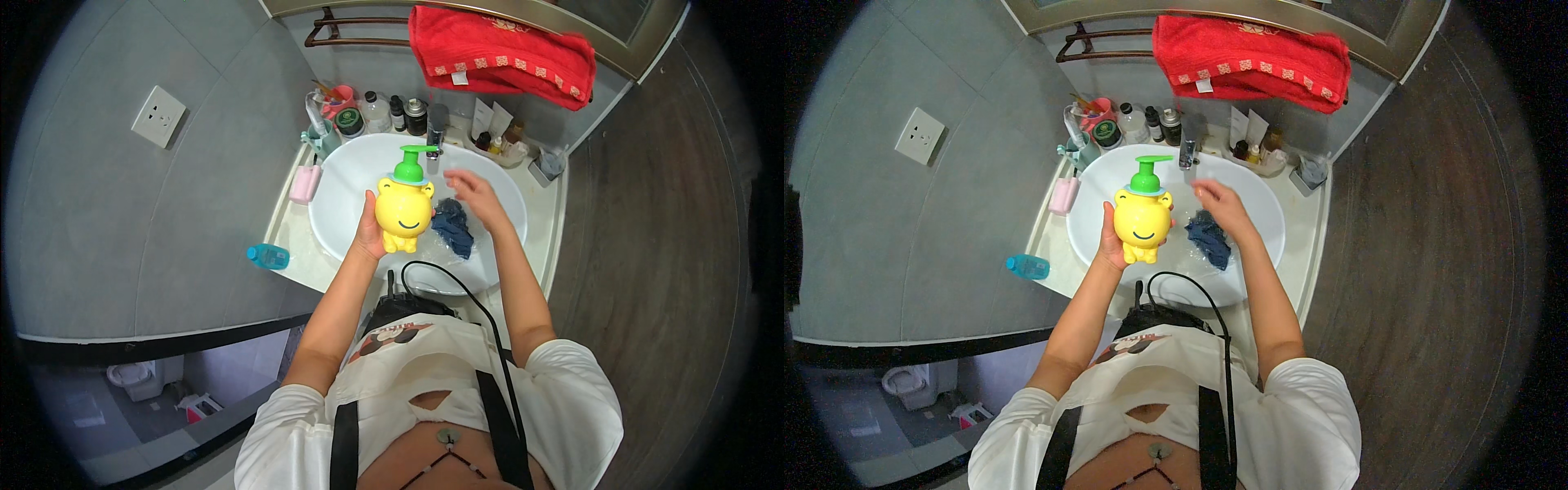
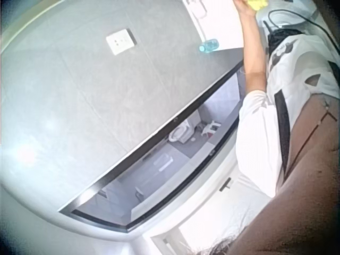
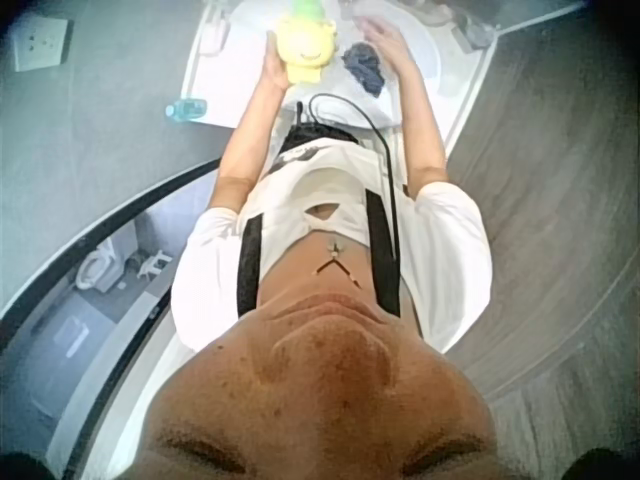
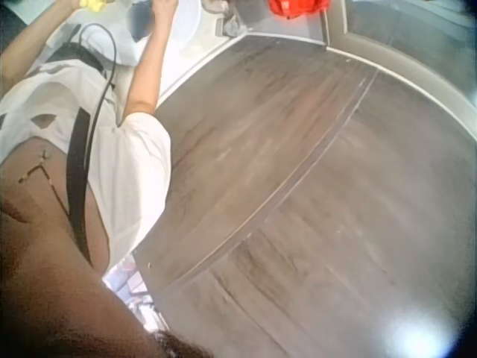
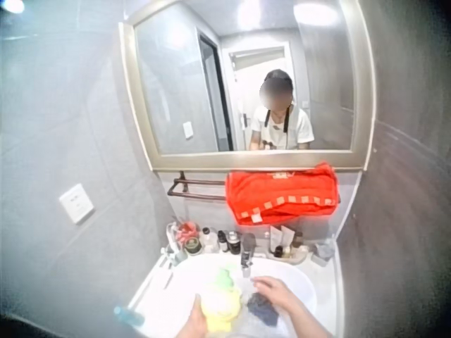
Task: The person wipes several bottles and containers with a cloth after rinsing them in a sink.
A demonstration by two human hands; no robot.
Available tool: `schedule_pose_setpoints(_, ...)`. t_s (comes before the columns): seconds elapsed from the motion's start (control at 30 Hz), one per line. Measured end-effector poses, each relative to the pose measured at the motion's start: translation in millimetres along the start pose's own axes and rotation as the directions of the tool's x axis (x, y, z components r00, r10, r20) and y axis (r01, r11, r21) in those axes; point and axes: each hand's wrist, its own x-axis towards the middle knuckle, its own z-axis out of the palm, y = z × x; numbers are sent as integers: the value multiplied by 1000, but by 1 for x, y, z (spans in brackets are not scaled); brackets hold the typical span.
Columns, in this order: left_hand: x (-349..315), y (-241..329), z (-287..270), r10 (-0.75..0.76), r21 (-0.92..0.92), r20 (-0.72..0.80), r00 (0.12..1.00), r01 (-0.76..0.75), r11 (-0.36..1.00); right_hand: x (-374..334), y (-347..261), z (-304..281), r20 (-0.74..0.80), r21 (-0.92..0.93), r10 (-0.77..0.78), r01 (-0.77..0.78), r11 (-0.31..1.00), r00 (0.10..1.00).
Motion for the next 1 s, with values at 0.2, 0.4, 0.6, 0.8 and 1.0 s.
schedule_pose_setpoints(0.2, 0, -12, -18, -116, 80, -110, 987, 125, 989, -9, -89, 3, 52, -56, -296, 299, 953, 954)
schedule_pose_setpoints(0.4, -2, -12, -13, -82, 244, -51, 995, 92, 965, -23, -99, 7, 31, -457, -334, 311, 833, 942)
schedule_pose_setpoints(0.6, -2, -14, -24, -84, 184, -70, 994, 96, 978, -29, -98, 6, 29, -88, -152, 154, 984, 988)
schedule_pose_setpoints(0.8, 3, -15, -28, -168, 98, -20, 986, 169, 981, -27, -91, 1, 255, 337, 4, -92, 937, 967)
schedule_pose_setpoints(1.0, 5, -9, -5, -116, 306, 60, 991, 93, 948, -35, -88, -4, 436, 429, -2, -206, 880, 900)
